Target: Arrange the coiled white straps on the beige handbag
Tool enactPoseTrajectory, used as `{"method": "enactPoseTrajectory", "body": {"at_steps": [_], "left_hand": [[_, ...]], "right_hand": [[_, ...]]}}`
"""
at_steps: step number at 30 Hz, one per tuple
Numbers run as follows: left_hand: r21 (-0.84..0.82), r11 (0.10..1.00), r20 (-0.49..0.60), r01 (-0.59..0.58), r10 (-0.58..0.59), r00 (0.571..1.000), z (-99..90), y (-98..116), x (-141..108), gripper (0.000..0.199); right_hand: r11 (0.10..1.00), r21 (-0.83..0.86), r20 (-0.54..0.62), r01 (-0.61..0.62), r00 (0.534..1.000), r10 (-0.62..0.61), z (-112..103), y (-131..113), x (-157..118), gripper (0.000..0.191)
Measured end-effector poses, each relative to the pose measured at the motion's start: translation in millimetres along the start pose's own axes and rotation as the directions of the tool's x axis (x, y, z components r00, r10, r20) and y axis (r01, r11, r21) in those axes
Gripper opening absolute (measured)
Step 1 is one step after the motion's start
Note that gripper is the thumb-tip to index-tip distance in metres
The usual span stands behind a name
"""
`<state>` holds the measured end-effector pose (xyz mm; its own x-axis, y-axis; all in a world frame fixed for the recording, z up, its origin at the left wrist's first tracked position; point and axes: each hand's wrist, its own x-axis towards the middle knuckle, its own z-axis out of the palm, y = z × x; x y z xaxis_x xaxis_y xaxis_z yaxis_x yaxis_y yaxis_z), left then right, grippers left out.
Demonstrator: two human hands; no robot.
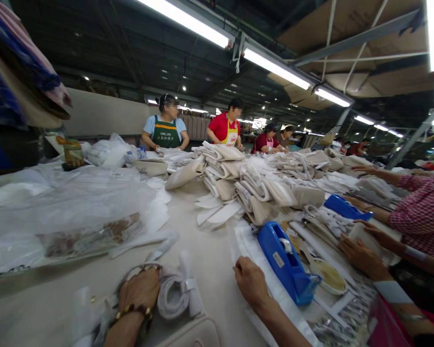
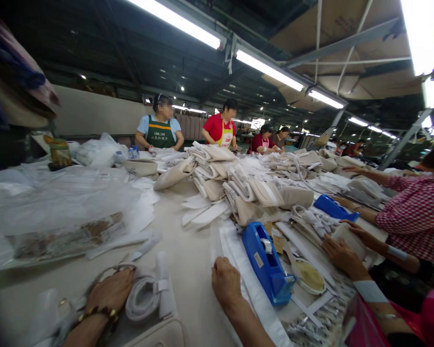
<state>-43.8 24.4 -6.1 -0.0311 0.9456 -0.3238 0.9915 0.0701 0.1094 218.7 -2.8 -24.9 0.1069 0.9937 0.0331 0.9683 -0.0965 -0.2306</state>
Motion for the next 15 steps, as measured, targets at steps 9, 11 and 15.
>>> {"method": "enactPoseTrajectory", "body": {"at_steps": [9,11,15], "left_hand": [[-0.012,1.000,0.008,0.005,-0.005,1.000,1.6,-3.0,2.7,0.045],[-0.008,1.000,0.002,-0.004,0.004,1.000,2.8,-2.8,3.4,0.044],[0.007,0.999,-0.009,-0.032,0.032,0.999,4.1,-4.0,2.0,0.043]], "right_hand": [[0.973,0.173,0.115,0.152,0.978,-0.173,2.7,-7.8,12.3,0.041],[0.982,0.130,0.030,0.134,0.990,-0.139,9.6,-8.7,32.4,0.040],[0.979,0.089,0.026,0.183,0.982,-0.186,36.3,-20.7,43.0,0.052]]}}
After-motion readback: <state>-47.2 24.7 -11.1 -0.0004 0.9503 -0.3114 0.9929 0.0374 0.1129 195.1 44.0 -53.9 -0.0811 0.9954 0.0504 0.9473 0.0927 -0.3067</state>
